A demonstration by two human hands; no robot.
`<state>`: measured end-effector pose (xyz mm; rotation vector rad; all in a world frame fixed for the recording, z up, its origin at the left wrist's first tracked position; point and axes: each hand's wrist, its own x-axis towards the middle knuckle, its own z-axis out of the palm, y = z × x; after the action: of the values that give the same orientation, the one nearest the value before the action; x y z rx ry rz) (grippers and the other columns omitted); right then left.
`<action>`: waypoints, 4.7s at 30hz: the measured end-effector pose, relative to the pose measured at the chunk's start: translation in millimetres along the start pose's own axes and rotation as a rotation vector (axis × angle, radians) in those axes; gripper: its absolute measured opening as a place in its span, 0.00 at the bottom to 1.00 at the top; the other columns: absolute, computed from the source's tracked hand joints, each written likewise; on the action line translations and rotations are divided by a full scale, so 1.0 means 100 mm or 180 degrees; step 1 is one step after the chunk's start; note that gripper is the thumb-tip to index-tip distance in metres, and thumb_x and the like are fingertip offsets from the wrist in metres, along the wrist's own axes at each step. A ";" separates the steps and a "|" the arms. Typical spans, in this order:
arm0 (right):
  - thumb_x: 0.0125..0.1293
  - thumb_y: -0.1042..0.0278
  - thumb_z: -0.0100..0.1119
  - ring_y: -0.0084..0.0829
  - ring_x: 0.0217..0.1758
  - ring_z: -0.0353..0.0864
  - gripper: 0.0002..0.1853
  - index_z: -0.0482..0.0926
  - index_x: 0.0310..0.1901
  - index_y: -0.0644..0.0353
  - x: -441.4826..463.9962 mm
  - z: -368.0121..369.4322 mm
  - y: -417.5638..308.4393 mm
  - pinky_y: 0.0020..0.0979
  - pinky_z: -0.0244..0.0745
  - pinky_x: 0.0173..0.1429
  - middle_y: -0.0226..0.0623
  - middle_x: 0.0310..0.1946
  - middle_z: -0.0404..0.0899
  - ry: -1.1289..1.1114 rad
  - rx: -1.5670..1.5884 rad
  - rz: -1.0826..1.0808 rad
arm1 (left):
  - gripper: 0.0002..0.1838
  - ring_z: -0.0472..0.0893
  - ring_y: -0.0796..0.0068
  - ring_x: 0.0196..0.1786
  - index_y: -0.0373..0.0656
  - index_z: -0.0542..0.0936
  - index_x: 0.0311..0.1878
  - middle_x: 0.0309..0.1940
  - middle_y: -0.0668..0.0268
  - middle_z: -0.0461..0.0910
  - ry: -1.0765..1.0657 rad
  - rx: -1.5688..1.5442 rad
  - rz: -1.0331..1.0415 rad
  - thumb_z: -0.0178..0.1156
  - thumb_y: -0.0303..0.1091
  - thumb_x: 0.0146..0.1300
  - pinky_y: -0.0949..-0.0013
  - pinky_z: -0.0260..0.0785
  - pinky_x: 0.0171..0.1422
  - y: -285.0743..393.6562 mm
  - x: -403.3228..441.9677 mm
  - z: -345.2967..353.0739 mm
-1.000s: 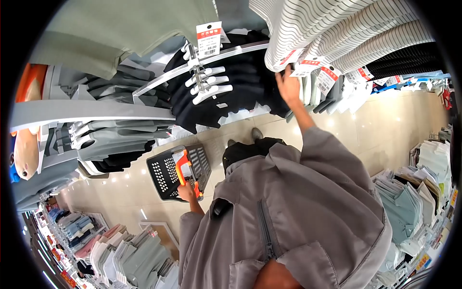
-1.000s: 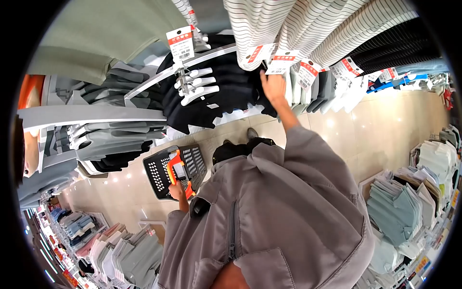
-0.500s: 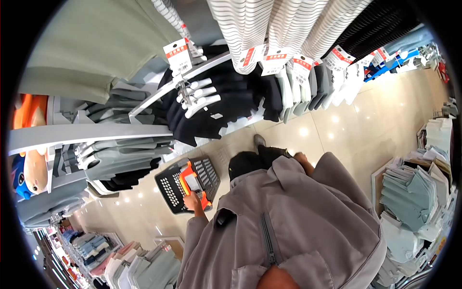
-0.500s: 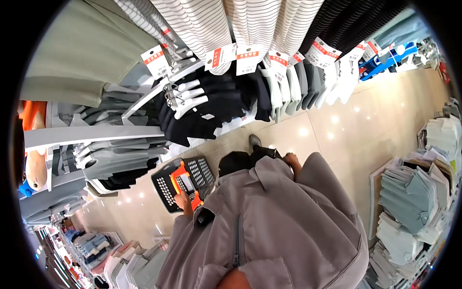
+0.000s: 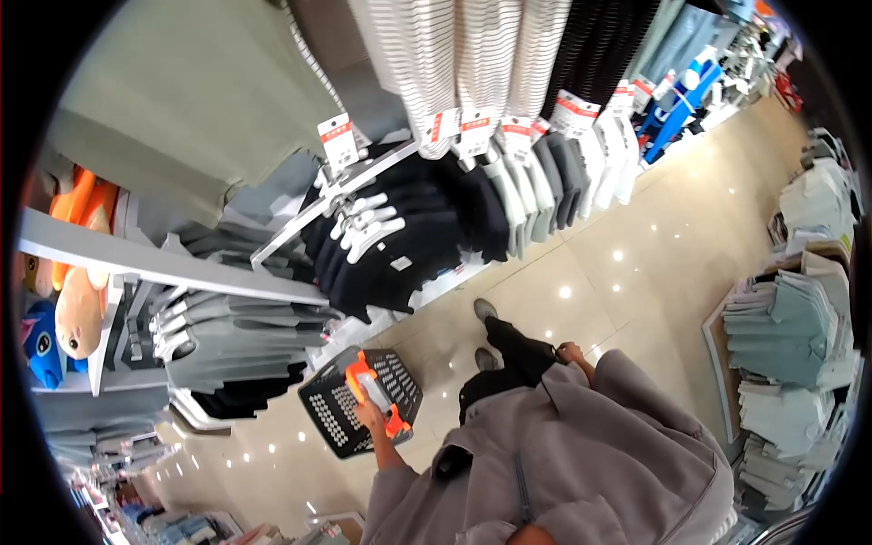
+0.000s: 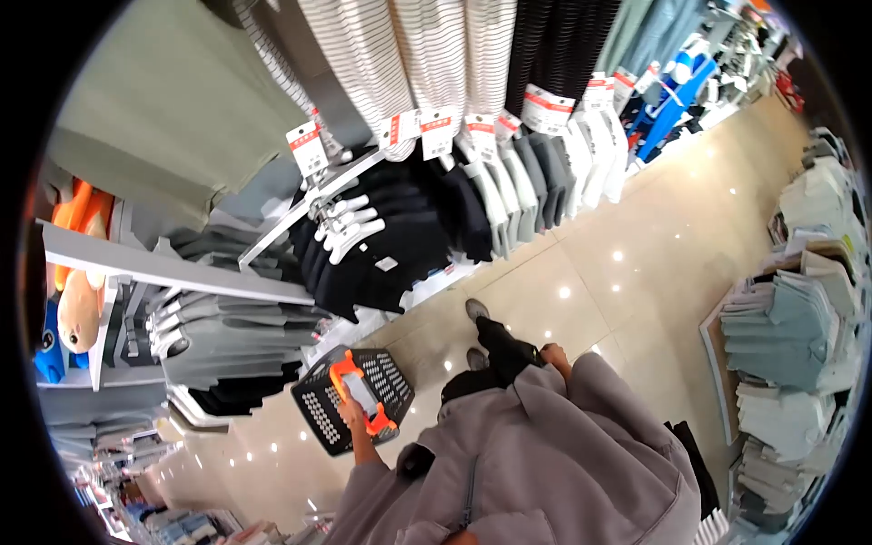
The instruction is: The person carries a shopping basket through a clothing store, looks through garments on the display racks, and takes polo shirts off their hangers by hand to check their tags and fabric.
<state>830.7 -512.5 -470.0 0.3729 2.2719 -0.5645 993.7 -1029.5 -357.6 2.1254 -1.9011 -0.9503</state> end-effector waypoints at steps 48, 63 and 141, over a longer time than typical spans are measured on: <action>0.55 0.64 0.56 0.41 0.42 0.84 0.14 0.85 0.39 0.60 0.53 -1.67 3.28 0.38 0.77 0.50 0.47 0.36 0.84 0.0718 0.1858 0.1236 | 0.43 0.73 0.61 0.24 0.30 0.74 0.30 0.23 0.55 0.71 -0.1026 -0.0125 0.0313 0.56 0.74 0.52 0.57 0.65 0.28 1.17 -3.69 2.21; 0.53 0.59 0.57 0.42 0.47 0.83 0.15 0.86 0.40 0.53 1.49 -3.77 3.65 0.36 0.75 0.55 0.40 0.40 0.85 0.0061 0.1433 0.1168 | 0.40 0.67 0.65 0.20 0.33 0.72 0.28 0.18 0.61 0.66 -0.0989 -0.0482 -0.0217 0.56 0.72 0.53 0.58 0.60 0.25 1.94 -5.00 3.27; 0.57 0.62 0.56 0.29 0.29 0.83 0.11 0.85 0.35 0.58 7.54 -11.82 4.78 0.30 0.77 0.36 0.37 0.25 0.84 0.0115 0.1218 -0.0576 | 0.49 0.79 0.41 0.39 0.30 0.79 0.34 0.33 0.41 0.79 0.0467 0.0639 -0.0778 0.53 0.80 0.46 0.48 0.69 0.44 4.43 -11.66 8.22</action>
<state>-187.9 561.7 -424.4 0.3658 2.2410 -1.1006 176.7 220.8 -370.5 2.5108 -1.7616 -0.6407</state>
